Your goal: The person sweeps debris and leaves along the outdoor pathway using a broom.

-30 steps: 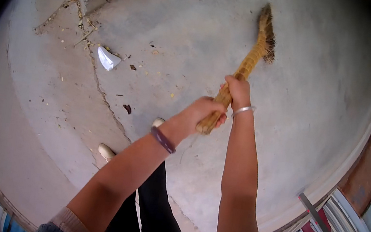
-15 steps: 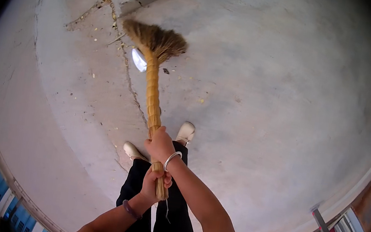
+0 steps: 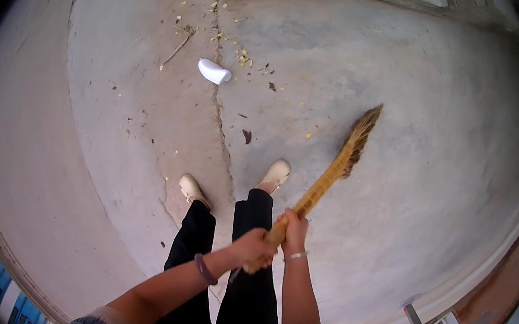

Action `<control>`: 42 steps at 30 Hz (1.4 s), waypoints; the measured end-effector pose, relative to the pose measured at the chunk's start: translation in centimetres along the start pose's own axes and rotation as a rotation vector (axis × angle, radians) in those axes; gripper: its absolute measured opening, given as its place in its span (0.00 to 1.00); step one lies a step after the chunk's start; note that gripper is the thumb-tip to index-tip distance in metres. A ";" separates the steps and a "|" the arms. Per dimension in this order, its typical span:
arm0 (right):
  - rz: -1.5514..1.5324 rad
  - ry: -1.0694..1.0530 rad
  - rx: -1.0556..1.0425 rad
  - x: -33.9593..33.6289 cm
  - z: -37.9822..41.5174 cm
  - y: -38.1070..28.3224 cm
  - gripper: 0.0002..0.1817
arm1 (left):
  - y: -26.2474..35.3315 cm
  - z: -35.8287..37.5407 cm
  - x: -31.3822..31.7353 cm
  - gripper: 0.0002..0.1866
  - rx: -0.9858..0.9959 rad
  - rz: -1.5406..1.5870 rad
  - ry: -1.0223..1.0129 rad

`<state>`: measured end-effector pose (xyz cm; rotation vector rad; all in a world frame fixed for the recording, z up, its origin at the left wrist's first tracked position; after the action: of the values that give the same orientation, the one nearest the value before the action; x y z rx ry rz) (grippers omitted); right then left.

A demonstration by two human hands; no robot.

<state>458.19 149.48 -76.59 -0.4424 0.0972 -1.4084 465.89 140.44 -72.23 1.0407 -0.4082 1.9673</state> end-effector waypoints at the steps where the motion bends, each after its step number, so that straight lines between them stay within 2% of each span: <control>1: -0.063 0.003 0.019 1.1 -0.6 0.4 0.06 | 0.3 0.6 -1.5 0.16 -0.005 -0.018 -0.016; 3: -0.045 -0.024 -0.002 5.9 -1.8 3.5 0.05 | -0.6 5.3 -4.4 0.16 0.079 0.063 0.096; 4: 0.011 -0.098 -0.019 8.1 -2.4 5.8 0.06 | -1.4 7.9 -5.7 0.16 0.104 0.056 0.210; 5: 0.227 -0.148 -0.038 11.2 -2.4 7.0 0.06 | -2.3 10.7 -6.7 0.15 0.128 0.047 0.324; 7: 0.207 -0.312 -0.001 18.1 -0.8 7.6 0.06 | -3.0 14.9 -7.6 0.15 0.228 0.103 0.465; 9: 0.234 -0.483 -0.035 22.3 -0.8 8.5 0.06 | -1.8 18.2 -7.7 0.15 0.333 0.135 0.485; 11: 0.240 -0.528 -0.028 25.3 0.5 7.7 0.08 | -1.2 20.2 -7.5 0.17 0.375 0.112 0.509; 14: 0.246 -0.523 -0.080 26.1 3.3 6.9 0.10 | -2.3 21.6 -6.3 0.18 0.431 0.106 0.498; 17: 0.177 -0.363 -0.077 23.6 6.6 7.6 0.06 | -4.8 21.6 -5.0 0.17 0.398 -0.003 0.392; 19: 0.203 -0.279 -0.085 20.5 7.5 9.0 0.06 | -5.7 21.6 -4.5 0.17 0.270 -0.056 0.300; 22: -0.028 -0.097 -0.061 17.4 7.6 12.5 0.06 | -7.1 21.2 -6.2 0.14 0.091 -0.111 0.191; 25: -0.068 -0.029 0.100 18.0 5.8 16.8 0.06 | -6.9 22.8 -9.4 0.14 -0.008 -0.028 0.185; 26: -0.031 -0.096 0.174 19.3 5.4 18.2 0.07 | -8.3 23.8 -11.0 0.14 0.043 -0.011 0.199; 27: -0.052 -0.132 0.154 21.4 5.0 19.2 0.07 | -9.6 24.6 -12.6 0.14 0.093 0.004 0.212; 29: -0.059 -0.263 0.126 25.7 4.1 20.5 0.08 | -7.7 28.8 -12.5 0.13 0.113 0.013 0.418; 33: 0.167 -0.544 0.136 32.5 4.6 16.0 0.06 | -5.2 30.6 -11.3 0.15 0.307 0.039 0.572; 36: 0.219 -0.546 0.019 33.8 5.2 13.6 0.06 | -4.9 29.8 -10.9 0.17 0.397 0.003 0.554; 38: 0.217 -0.435 -0.022 32.9 5.4 12.7 0.06 | -4.8 29.3 -11.0 0.14 0.436 -0.027 0.516; 42: 0.187 -0.289 -0.023 29.5 2.2 10.0 0.07 | -0.3 27.0 -11.5 0.14 0.323 0.027 0.323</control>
<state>473.26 122.49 -72.40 -0.6351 -0.0783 -1.1488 483.41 117.99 -65.16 0.8890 0.0763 2.2263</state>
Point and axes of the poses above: each hand's wrist, its own z-axis away from the middle knuckle, its own x-axis out of the palm, y = z × x, the point moved 2 cm from there along -z, towards the middle knuckle, and after that the axes turned 15 degrees about -y, right-handed, at the moved point
